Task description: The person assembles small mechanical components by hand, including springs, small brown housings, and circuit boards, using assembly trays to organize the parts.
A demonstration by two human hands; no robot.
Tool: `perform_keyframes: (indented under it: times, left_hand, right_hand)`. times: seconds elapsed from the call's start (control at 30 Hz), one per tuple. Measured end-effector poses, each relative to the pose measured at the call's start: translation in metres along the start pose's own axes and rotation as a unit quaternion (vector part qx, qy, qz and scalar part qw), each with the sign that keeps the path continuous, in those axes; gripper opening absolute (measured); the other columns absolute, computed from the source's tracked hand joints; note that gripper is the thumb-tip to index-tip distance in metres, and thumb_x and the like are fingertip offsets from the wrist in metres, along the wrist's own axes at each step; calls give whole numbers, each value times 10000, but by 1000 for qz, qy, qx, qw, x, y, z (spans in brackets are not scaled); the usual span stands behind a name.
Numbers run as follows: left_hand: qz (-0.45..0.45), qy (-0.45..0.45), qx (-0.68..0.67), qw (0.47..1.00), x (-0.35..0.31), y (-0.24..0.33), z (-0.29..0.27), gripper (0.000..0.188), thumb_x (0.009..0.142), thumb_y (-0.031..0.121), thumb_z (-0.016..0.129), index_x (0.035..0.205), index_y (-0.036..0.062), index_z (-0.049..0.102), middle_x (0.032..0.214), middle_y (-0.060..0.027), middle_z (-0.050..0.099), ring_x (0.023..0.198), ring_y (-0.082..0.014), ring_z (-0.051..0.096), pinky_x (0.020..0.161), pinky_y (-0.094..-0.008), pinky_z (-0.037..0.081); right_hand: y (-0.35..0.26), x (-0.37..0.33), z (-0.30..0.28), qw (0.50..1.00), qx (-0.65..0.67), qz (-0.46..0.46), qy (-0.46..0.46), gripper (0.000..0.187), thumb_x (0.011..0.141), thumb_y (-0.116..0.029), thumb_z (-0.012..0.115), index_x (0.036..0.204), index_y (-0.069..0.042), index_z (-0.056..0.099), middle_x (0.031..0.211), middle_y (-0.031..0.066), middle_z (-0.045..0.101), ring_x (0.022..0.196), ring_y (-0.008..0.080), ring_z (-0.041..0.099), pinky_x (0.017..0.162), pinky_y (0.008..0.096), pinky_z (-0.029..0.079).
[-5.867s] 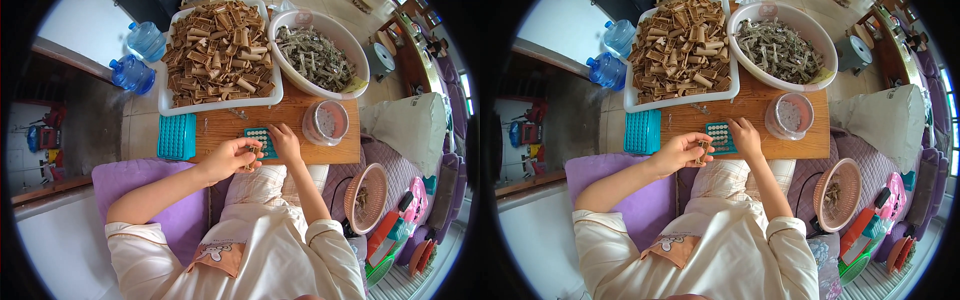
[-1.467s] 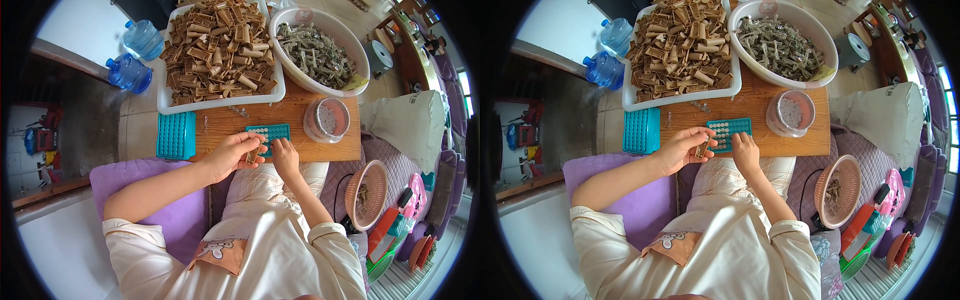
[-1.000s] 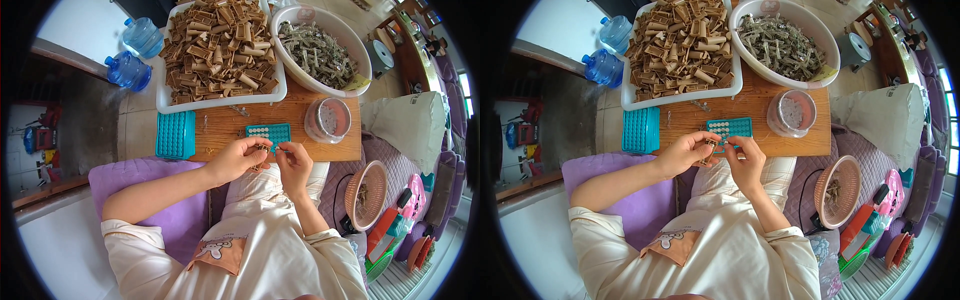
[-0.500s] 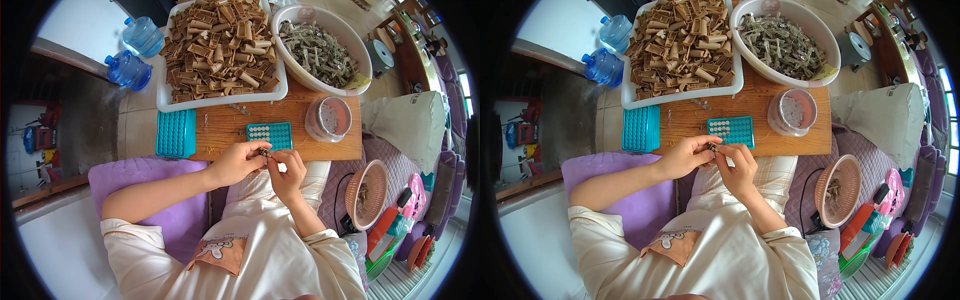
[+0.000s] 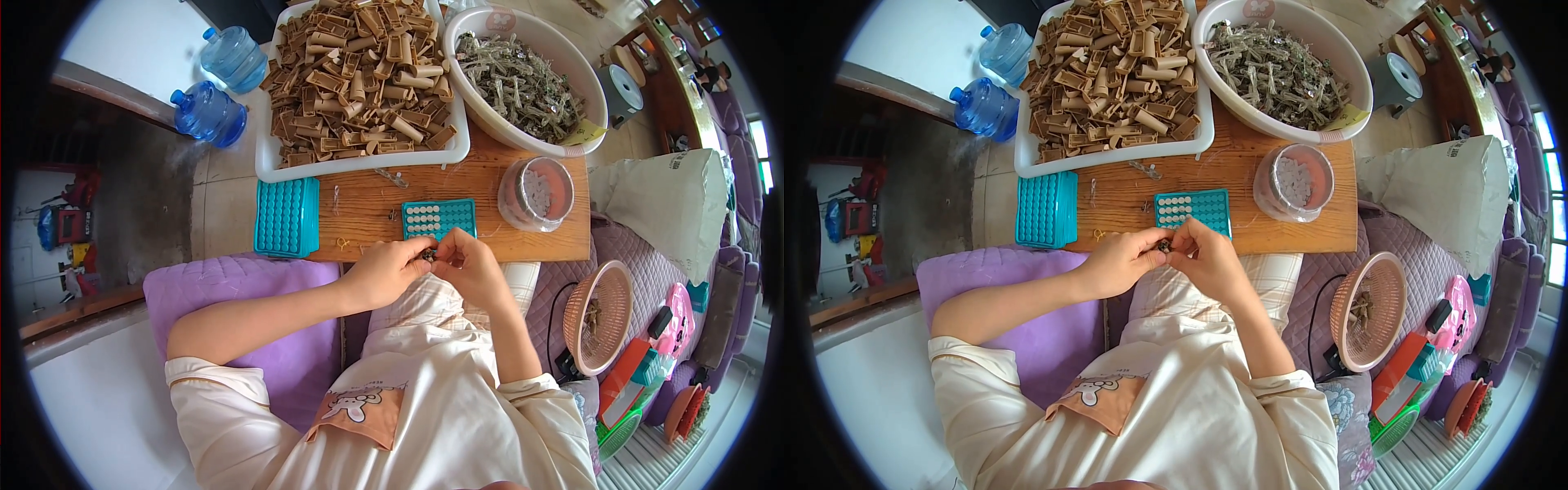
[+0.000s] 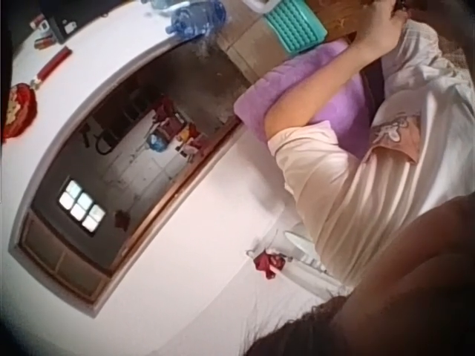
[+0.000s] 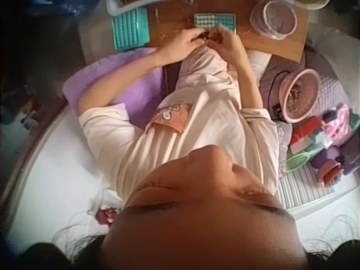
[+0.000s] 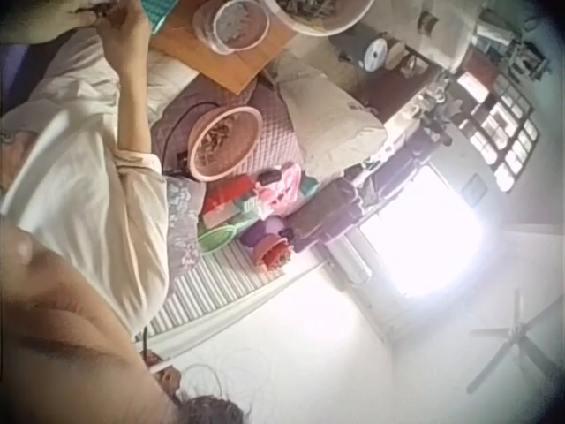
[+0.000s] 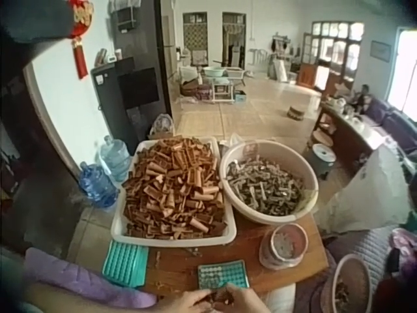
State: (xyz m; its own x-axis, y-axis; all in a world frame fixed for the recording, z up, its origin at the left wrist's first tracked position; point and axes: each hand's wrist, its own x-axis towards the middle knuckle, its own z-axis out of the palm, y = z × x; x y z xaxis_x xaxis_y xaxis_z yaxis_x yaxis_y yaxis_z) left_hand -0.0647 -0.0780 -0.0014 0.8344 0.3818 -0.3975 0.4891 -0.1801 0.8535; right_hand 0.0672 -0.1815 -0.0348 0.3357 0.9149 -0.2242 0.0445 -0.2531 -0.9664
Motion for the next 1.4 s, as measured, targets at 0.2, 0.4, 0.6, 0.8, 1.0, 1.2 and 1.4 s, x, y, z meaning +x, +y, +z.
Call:
perform_keyframes:
  times: [0.2,0.4,0.6,0.8,1.0,1.2,1.4]
  left_hand:
    - [24,-28,-22,999,5,-9,1,249,803,152,510,1029,47,516,738,-144,598,660,-243,594,606,-335,444]
    - [5,-53,-284,957,12,-10,-2,240,827,123,484,1032,-2,494,874,-85,587,734,-122,573,647,-250,456]
    - [-131,-70,-354,923,16,0,-14,230,874,121,419,1087,40,443,1003,-65,515,844,-119,543,731,-250,471]
    - [-135,-67,-396,906,15,-3,-12,234,884,149,421,1101,64,434,1028,-72,500,852,-124,543,741,-252,471]
    - [-122,-58,-401,906,12,-5,-14,272,902,160,373,1156,70,411,1054,-81,490,891,-125,533,773,-262,456]
    - [-115,-22,-400,909,14,1,-13,296,912,135,313,1185,51,392,1068,-84,487,940,-131,512,795,-266,443]
    - [-75,-19,-426,902,14,-2,-10,328,907,107,326,1222,20,356,1051,-81,497,938,-128,511,797,-258,441]
  right_hand:
    - [-30,21,-20,964,-210,22,-163,214,639,-118,668,689,-15,487,585,89,524,546,201,525,512,315,403]
    - [-55,50,-37,935,-269,-52,-225,218,629,-118,691,727,-16,525,615,70,559,601,144,553,550,257,439]
    - [-44,116,-46,929,-307,-206,29,216,687,-86,619,883,-21,556,771,92,566,719,202,564,629,298,446]
    - [-32,138,-37,778,-571,-254,68,220,685,-32,559,904,-43,569,832,99,535,798,270,538,673,359,437]
    - [-41,105,-33,861,-425,-266,85,210,713,10,536,909,-51,582,835,103,524,711,268,558,598,344,454]
    - [-30,82,-38,897,-331,-263,127,243,718,10,551,948,-62,583,859,112,517,687,266,565,593,344,475]
    - [-12,83,-32,903,-301,-260,163,155,732,-12,564,883,-30,589,830,109,539,667,234,567,581,315,463]
